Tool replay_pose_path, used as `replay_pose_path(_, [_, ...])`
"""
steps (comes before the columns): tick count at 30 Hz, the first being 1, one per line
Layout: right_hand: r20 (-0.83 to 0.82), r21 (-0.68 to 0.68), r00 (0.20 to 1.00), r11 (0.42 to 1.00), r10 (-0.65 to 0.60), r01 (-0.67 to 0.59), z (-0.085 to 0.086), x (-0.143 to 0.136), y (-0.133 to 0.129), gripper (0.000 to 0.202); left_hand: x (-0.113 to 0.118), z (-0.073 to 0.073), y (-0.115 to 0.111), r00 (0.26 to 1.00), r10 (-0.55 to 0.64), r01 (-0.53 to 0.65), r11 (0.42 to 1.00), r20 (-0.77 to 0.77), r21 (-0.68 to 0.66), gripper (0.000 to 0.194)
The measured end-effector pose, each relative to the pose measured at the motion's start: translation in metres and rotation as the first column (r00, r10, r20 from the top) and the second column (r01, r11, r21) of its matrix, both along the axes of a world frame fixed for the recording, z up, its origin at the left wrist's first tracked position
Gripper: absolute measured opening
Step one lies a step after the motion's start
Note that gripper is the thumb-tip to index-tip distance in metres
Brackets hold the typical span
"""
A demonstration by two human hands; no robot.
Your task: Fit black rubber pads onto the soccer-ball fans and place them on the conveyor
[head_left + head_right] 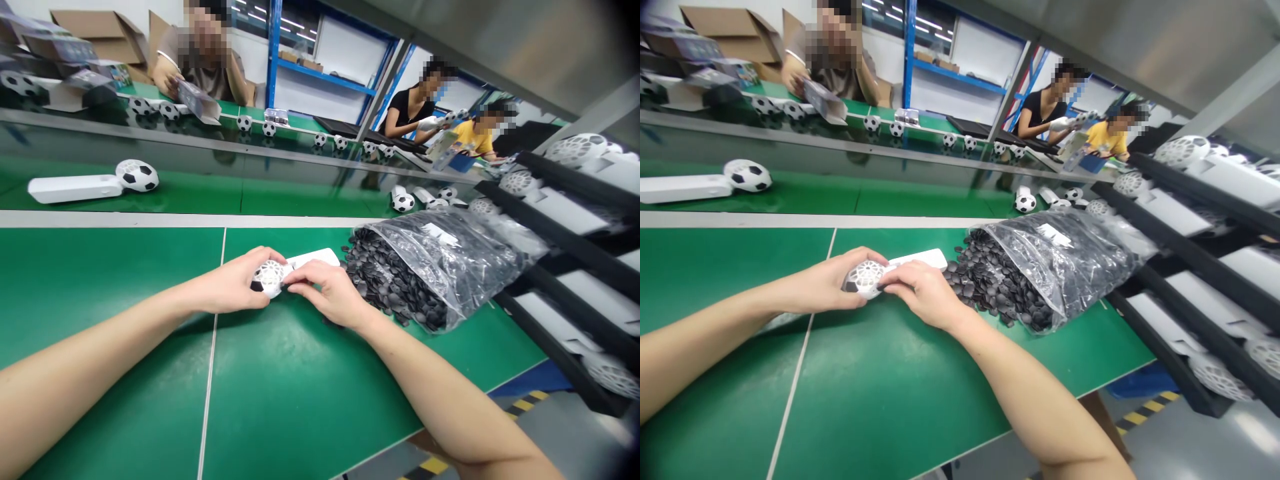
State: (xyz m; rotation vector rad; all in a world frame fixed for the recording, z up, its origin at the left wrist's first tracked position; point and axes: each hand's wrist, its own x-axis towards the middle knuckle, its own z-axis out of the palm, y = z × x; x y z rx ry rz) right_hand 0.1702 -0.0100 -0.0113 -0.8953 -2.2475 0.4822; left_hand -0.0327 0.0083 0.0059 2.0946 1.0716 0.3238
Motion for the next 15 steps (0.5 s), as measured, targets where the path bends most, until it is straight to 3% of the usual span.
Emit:
replay_pose_path(5, [0.011, 0.061, 1.000, 0.998, 0.016, -0.017, -0.004, -0.006, 0.000, 0.007, 0.004, -0.004, -0.001, 0.999, 0.051, -0.051, 0.998, 0.009, 0.041, 0.047])
replay_pose_path(10, [-0.051, -0.012, 0.998, 0.999, -0.046, 0.046, -0.006, -0.008, 0.003, 0.004, 0.011, -0.006, -0.006, 0.989, 0.144, -0.145, 0.983, 0.021, 0.116, 0.043])
replay_pose_path(15, [-0.053, -0.052, 0.997, 0.997, -0.051, 0.049, -0.007, -0.008, 0.007, 0.007, 0.012, -0.010, -0.007, 0.989, 0.140, -0.146, 0.980, 0.054, 0.135, 0.038])
